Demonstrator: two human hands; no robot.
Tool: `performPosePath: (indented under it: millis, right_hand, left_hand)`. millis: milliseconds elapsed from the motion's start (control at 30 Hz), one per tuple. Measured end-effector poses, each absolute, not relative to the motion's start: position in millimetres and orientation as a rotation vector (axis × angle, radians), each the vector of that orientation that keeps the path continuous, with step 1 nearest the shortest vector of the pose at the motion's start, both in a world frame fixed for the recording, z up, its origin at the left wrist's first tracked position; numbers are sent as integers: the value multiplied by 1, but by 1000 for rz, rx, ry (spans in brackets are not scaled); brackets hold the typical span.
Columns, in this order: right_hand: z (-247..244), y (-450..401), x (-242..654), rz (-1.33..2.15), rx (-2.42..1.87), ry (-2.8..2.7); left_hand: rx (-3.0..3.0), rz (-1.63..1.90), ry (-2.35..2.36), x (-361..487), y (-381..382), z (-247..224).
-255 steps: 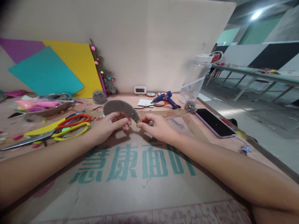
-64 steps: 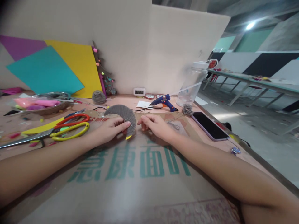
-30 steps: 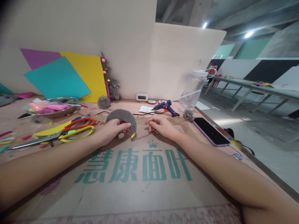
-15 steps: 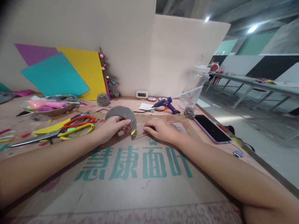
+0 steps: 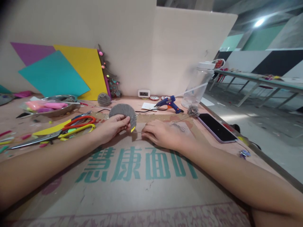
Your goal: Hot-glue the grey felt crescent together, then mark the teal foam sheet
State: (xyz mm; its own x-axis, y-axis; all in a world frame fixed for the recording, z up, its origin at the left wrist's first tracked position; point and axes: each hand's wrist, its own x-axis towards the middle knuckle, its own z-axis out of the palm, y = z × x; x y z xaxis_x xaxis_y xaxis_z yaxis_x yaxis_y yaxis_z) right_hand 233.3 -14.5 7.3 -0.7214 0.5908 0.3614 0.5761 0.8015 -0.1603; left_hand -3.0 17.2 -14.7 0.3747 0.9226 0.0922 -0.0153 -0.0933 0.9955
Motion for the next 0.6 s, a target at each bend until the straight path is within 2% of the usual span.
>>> performPosePath:
  millis: [267, 600]
  right_hand:
    - [11, -20, 233, 195, -875, -2467]
    - [14, -22, 223, 482, -980, -2231]
  left_hand:
    - [1294, 921, 708, -1, 9, -12]
    - [1982, 805, 986, 4, -5, -3]
